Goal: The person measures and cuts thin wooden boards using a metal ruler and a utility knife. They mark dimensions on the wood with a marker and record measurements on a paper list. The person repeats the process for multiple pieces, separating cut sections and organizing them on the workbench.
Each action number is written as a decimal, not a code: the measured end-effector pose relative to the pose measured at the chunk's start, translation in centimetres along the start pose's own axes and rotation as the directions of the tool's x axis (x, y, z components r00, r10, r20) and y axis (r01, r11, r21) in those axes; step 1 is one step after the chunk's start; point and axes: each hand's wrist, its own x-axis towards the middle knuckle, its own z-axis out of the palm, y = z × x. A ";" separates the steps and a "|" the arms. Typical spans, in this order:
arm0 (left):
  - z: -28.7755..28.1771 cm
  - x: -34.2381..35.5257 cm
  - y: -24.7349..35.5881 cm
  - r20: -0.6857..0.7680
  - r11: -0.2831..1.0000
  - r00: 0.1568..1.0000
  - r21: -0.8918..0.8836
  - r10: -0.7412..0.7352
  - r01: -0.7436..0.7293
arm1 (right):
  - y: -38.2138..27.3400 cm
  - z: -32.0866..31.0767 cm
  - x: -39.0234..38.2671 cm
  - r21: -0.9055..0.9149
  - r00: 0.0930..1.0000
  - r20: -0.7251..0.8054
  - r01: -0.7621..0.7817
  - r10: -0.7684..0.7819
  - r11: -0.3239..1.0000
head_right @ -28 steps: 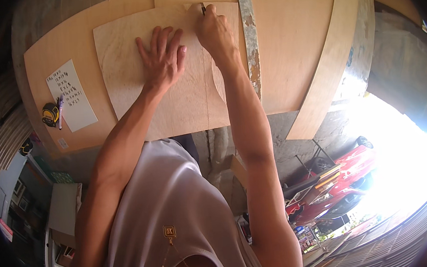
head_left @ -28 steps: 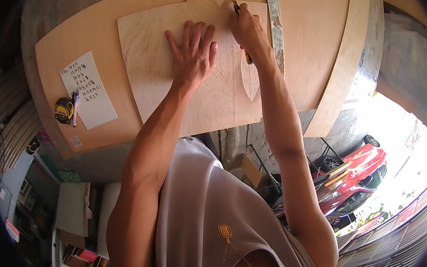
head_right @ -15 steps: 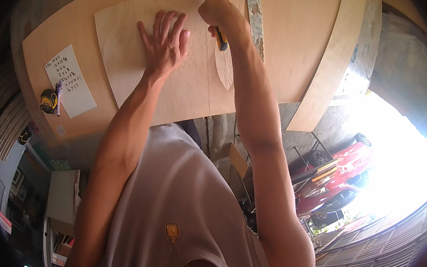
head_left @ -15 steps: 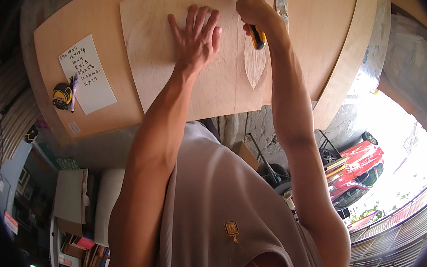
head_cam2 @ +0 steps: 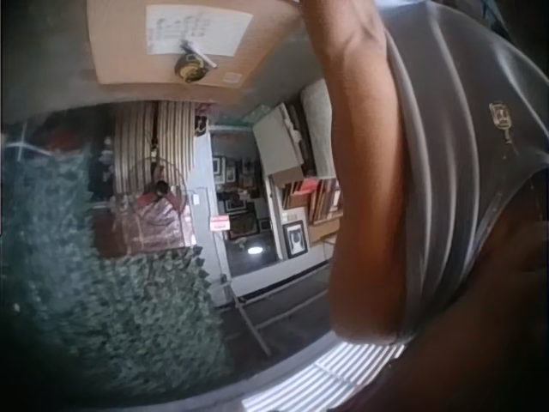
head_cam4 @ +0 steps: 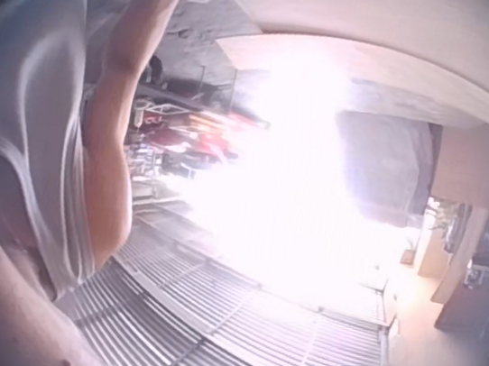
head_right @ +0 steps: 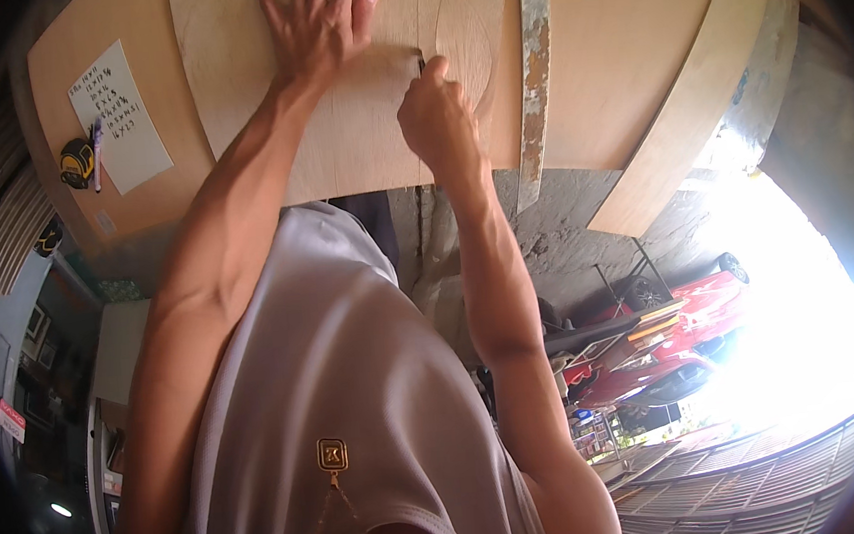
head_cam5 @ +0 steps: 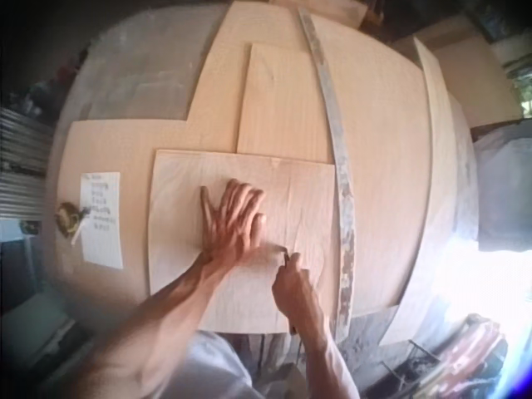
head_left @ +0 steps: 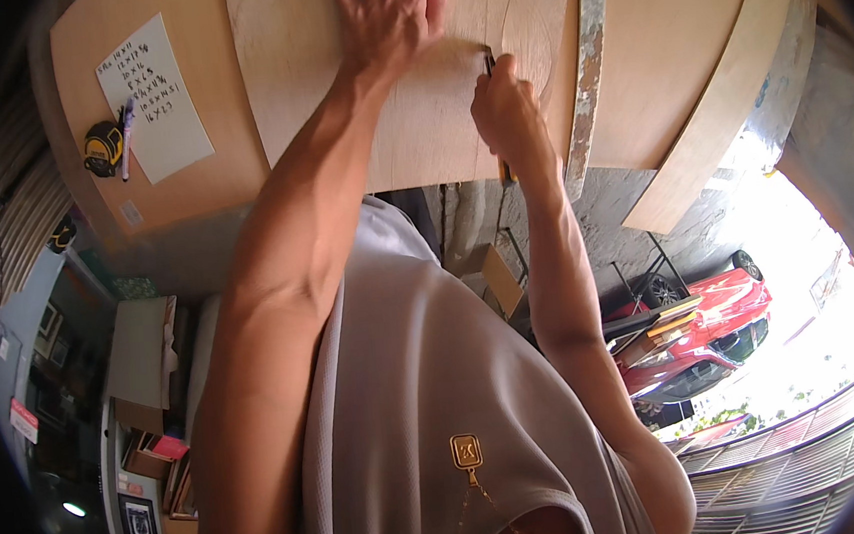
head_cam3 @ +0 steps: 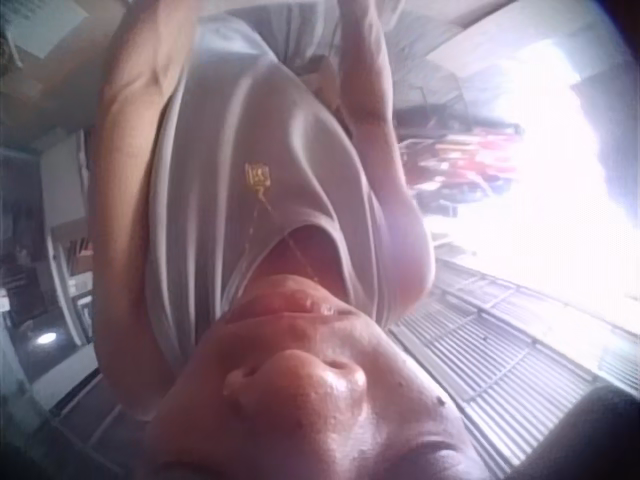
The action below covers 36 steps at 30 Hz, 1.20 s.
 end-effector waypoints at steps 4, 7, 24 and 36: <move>0.7 -0.2 0.0 -0.052 1.000 0.998 0.026 0.018 -0.017 | 1.2 1.8 -5.7 -0.024 0.998 0.026 -0.049 0.050 0.999; -0.2 -0.3 0.5 0.048 0.995 0.999 0.094 0.011 -0.015 | 3.7 4.5 -10.3 0.008 0.986 0.094 -0.138 0.137 0.990; -2.2 -1.3 -4.2 -0.268 0.985 0.958 -0.110 0.101 -0.134 | 14.9 2.4 -10.2 -0.037 0.649 -0.758 0.054 -0.064 0.998; -11.0 -19.1 -6.9 0.252 0.820 0.824 -0.150 -0.508 0.551 | 14.2 1.0 -0.9 -0.187 0.757 -0.637 0.029 -0.143 0.982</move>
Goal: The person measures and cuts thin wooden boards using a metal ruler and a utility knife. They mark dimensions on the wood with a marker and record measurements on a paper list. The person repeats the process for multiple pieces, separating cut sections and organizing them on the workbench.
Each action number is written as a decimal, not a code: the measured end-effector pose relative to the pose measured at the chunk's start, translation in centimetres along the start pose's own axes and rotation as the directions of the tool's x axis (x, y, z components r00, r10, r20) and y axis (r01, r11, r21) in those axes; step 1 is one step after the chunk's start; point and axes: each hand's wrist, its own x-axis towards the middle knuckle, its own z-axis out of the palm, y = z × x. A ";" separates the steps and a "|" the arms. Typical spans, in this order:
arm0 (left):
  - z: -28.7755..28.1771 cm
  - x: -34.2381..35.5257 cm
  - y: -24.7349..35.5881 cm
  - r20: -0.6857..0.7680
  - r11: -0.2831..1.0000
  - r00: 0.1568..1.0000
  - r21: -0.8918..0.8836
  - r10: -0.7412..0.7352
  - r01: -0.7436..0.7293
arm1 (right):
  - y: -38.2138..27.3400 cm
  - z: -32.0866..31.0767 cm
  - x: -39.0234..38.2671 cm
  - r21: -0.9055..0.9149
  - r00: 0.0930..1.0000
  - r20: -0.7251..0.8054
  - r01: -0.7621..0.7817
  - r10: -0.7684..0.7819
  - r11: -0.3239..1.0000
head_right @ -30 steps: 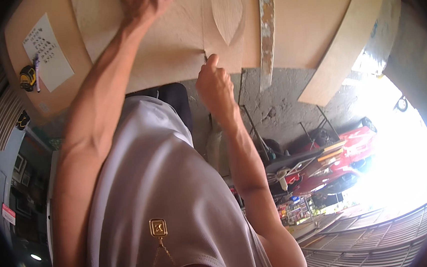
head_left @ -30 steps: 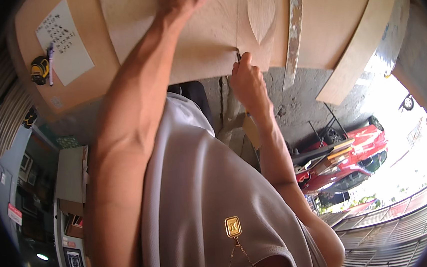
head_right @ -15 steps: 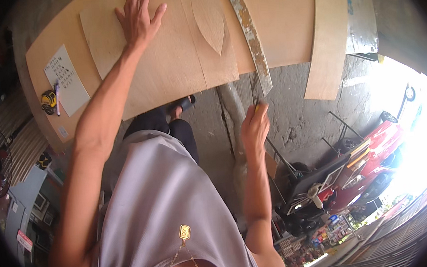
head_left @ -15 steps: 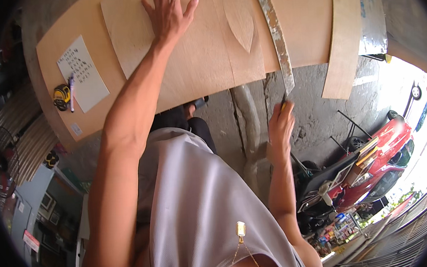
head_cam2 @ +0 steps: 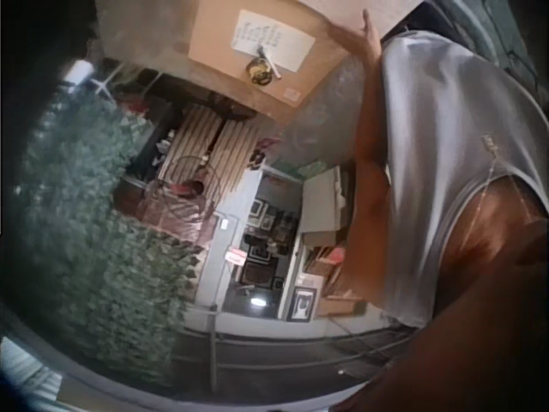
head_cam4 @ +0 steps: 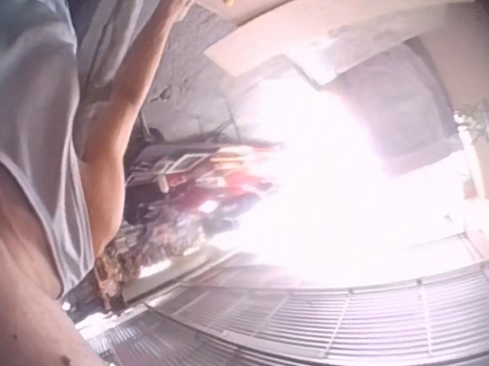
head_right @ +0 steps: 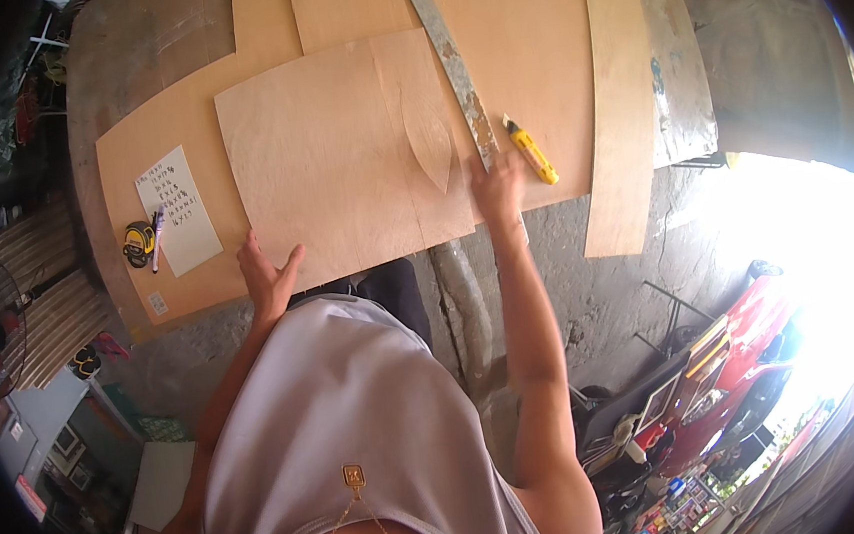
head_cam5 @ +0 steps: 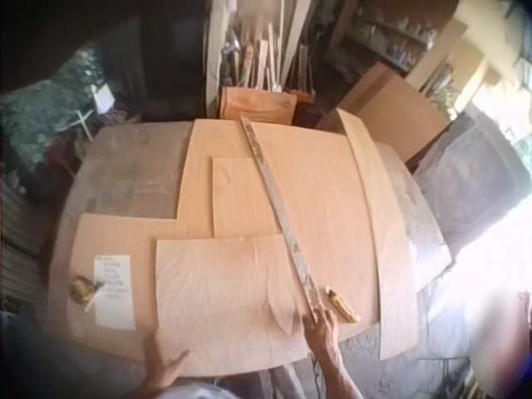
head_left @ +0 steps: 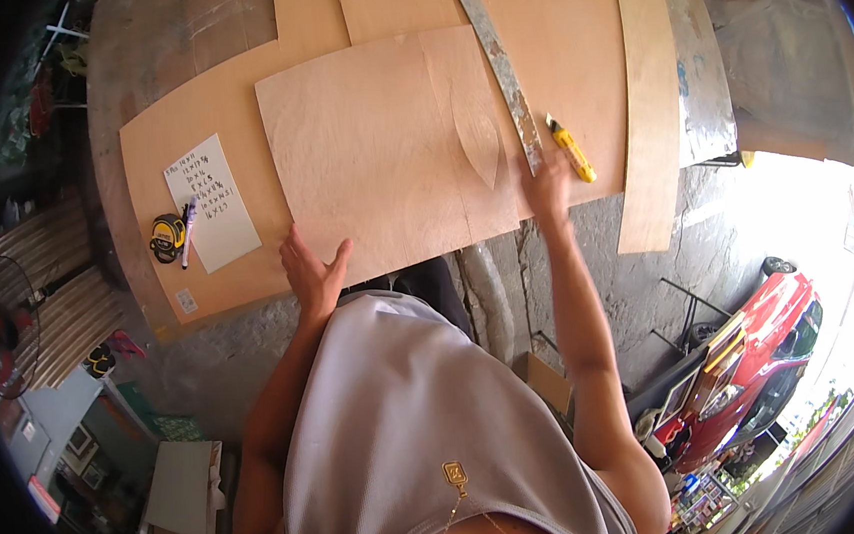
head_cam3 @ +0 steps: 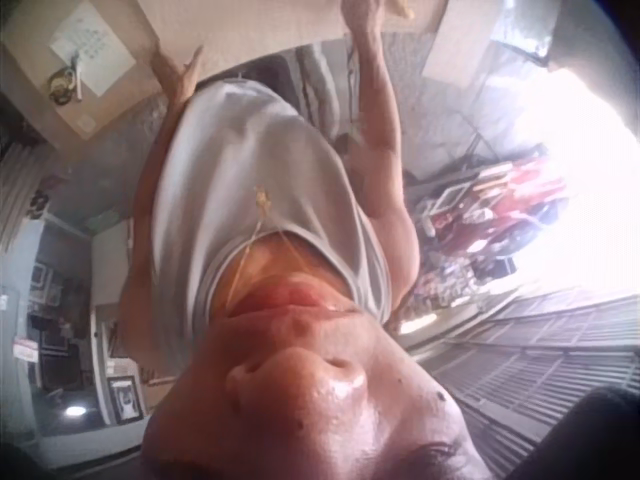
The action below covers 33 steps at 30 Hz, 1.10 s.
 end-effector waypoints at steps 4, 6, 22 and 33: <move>1.2 1.1 0.7 -0.008 0.974 0.976 -0.072 -0.218 0.217 | -6.6 -1.1 -2.0 0.142 0.973 0.186 -0.163 0.135 0.976; 0.2 2.1 2.3 0.017 0.934 0.951 -0.181 -0.309 0.307 | -7.5 -3.4 -0.7 0.223 0.923 0.311 -0.305 0.229 0.926; -2.5 0.7 6.8 -0.211 0.944 0.950 -0.285 -0.230 0.166 | -2.8 -3.8 0.8 0.586 0.954 0.296 -0.225 0.052 0.779; 0.2 6.3 -3.6 0.156 0.721 0.932 -0.597 -0.326 0.352 | 5.5 -7.9 -6.2 0.948 0.937 0.185 -0.250 0.297 0.198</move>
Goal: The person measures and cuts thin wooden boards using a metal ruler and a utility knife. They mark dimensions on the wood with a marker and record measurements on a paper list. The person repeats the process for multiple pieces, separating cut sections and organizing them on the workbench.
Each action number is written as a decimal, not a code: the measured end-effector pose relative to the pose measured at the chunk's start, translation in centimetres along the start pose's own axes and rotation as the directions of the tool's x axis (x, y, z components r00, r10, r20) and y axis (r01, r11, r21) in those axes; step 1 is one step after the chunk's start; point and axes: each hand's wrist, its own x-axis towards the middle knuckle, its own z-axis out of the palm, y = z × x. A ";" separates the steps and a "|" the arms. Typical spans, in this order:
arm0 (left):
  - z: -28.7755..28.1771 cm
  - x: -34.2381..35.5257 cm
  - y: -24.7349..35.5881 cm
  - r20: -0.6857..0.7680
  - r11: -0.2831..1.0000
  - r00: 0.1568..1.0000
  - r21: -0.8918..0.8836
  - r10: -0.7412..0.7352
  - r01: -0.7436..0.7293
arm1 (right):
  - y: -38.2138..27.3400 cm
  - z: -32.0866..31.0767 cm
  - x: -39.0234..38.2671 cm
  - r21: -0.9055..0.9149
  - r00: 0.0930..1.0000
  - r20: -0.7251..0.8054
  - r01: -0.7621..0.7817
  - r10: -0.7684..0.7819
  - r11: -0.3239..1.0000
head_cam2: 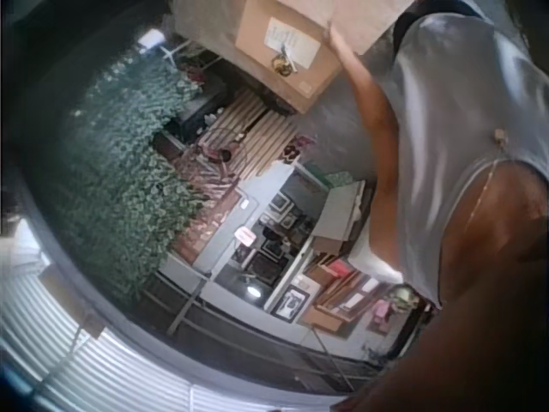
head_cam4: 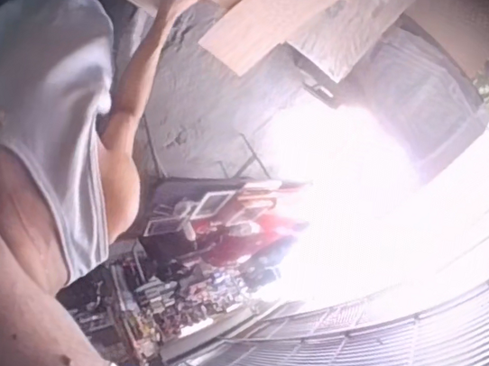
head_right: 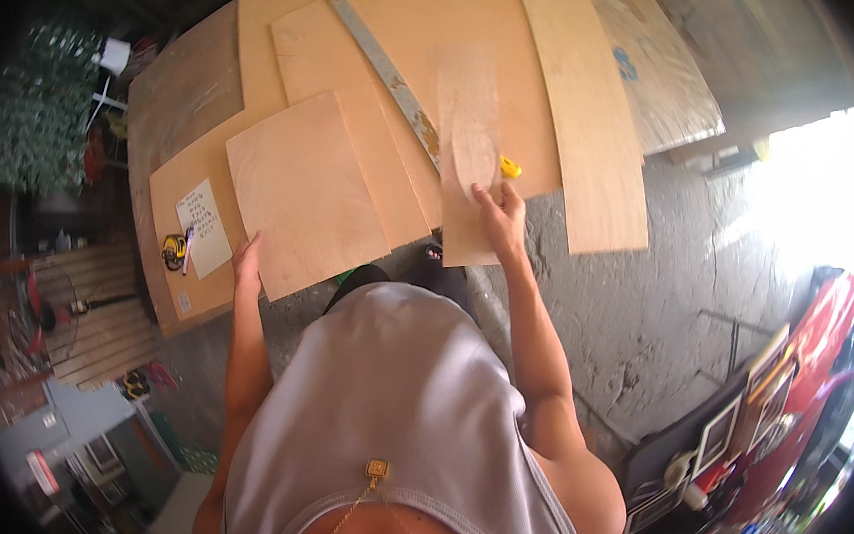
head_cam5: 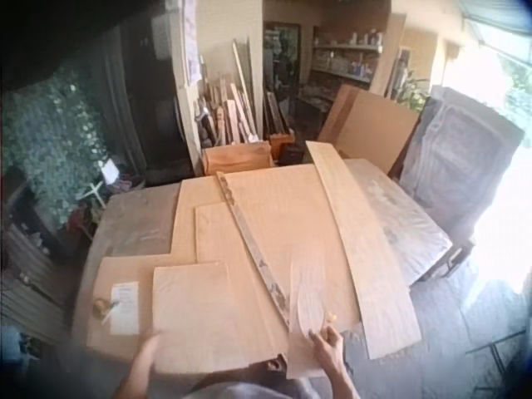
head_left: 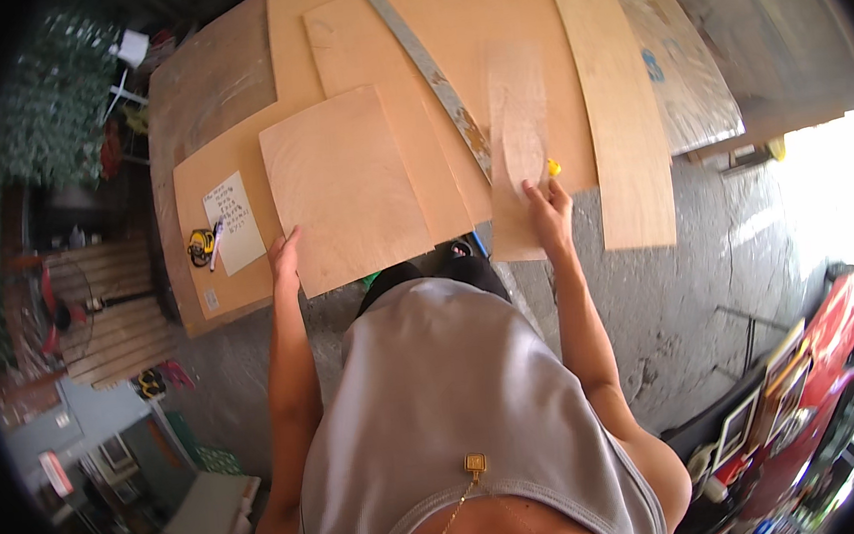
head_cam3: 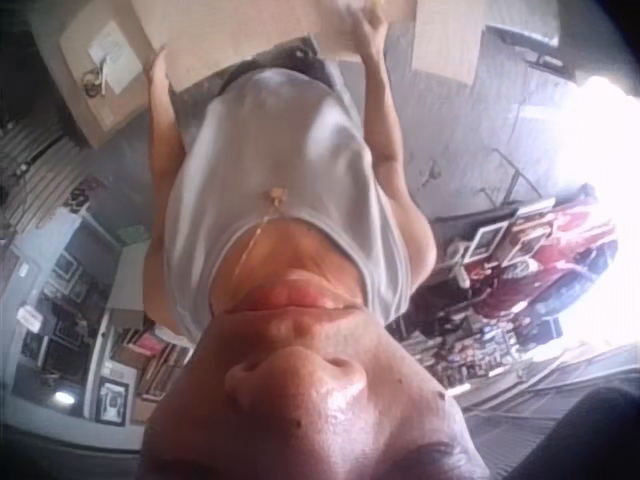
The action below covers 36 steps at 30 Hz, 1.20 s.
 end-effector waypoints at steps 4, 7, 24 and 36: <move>0.4 2.7 -2.5 -0.131 0.993 0.990 -0.101 0.044 -0.058 | 1.7 -5.1 -5.6 0.074 0.972 -0.234 -0.019 0.036 0.997; 1.7 2.0 -0.3 -0.154 0.990 0.979 0.059 0.136 -0.128 | 3.4 -8.2 -10.5 0.139 0.892 -0.451 0.053 0.015 0.989; -11.1 -2.0 2.4 0.051 0.986 0.991 -0.122 0.121 -0.114 | 10.3 -4.5 -29.8 0.273 0.623 -0.754 0.011 0.207 0.962; -21.2 -16.7 -4.3 -0.193 0.963 0.944 0.034 0.269 -0.267 | 27.4 -4.5 -21.9 0.069 0.540 -0.732 -0.547 0.414 0.834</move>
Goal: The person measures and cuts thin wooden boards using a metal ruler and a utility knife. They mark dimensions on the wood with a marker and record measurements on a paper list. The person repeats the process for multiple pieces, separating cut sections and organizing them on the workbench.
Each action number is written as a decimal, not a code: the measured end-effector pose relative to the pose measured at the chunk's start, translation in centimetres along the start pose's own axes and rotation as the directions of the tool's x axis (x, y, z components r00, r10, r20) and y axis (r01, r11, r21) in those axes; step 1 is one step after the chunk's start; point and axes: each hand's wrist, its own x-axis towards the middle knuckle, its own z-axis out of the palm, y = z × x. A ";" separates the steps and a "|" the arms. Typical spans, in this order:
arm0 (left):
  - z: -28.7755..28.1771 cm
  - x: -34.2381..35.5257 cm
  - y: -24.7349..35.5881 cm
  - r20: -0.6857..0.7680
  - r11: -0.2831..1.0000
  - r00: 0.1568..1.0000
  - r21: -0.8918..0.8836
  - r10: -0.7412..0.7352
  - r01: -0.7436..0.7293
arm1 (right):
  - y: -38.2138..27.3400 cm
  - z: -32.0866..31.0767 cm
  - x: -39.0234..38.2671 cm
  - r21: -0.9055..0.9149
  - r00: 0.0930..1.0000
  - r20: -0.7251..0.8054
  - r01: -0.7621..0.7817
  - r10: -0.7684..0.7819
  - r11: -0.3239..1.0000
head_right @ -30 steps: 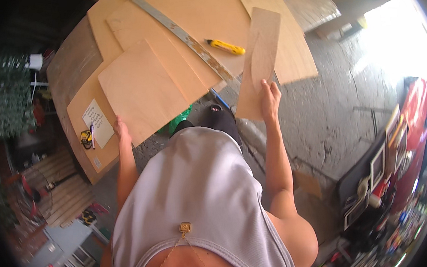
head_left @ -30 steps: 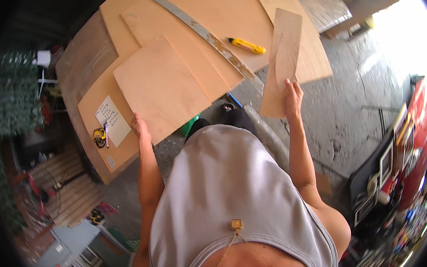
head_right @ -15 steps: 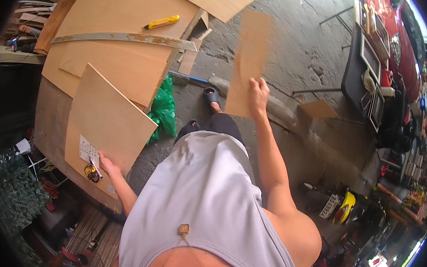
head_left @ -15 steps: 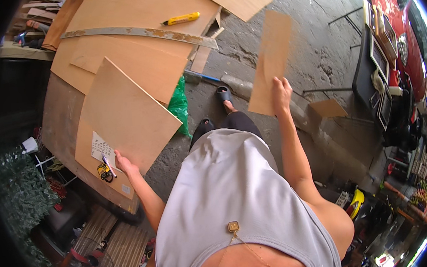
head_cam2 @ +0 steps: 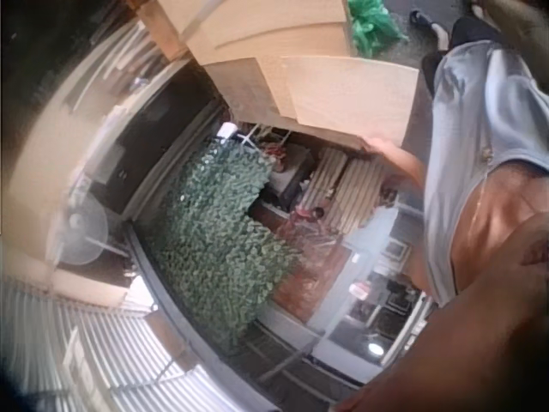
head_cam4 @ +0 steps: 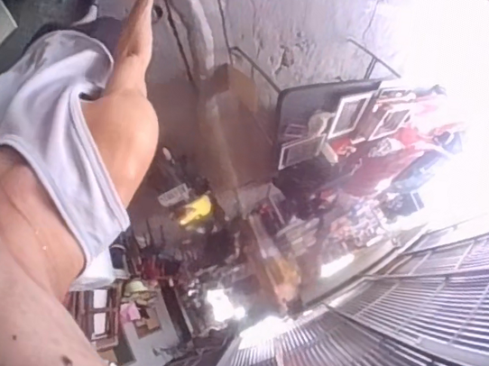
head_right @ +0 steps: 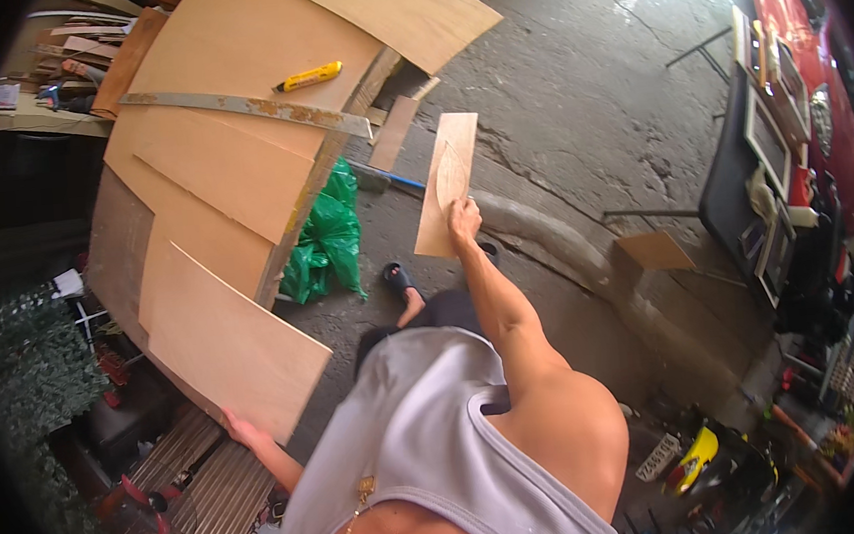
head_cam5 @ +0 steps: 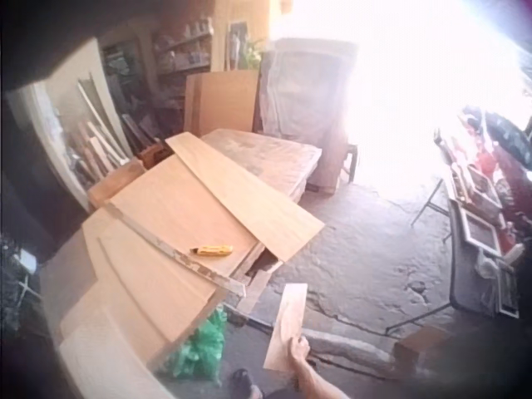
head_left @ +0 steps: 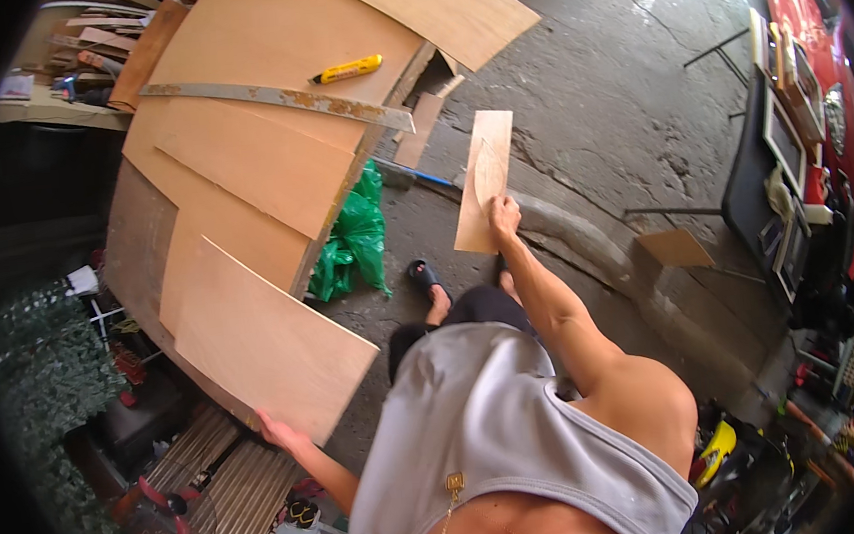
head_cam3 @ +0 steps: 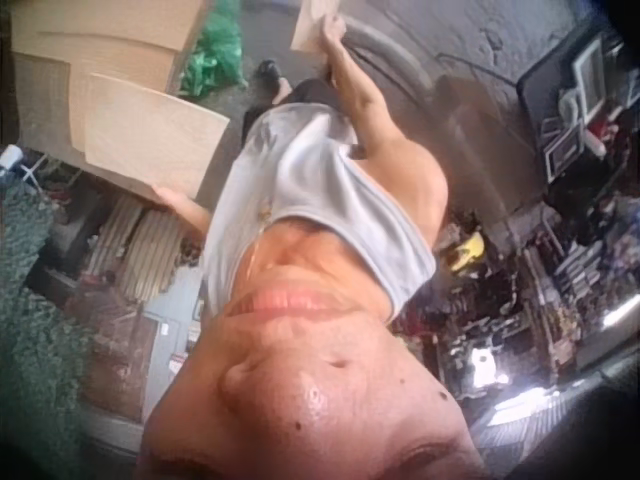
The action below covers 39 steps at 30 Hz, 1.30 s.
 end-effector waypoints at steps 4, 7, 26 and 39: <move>-5.3 -6.0 -1.7 -0.024 0.999 1.000 -0.033 -0.018 0.017 | -4.8 9.5 3.1 0.123 0.898 0.380 -0.287 0.222 0.950; -5.6 -11.4 -1.2 -0.026 0.999 0.999 0.035 0.043 -0.042 | -3.1 10.4 2.6 0.073 0.774 0.607 -0.280 0.180 0.957; 36.3 -26.8 7.7 0.747 0.538 0.030 -0.450 0.664 -0.713 | -8.7 -35.9 1.8 -0.296 0.417 -0.144 0.848 -0.898 0.441; 43.8 -43.7 -9.8 0.908 0.577 -0.315 -0.419 0.277 -0.702 | 13.3 -54.5 1.8 -0.374 0.852 0.027 0.493 -0.523 0.785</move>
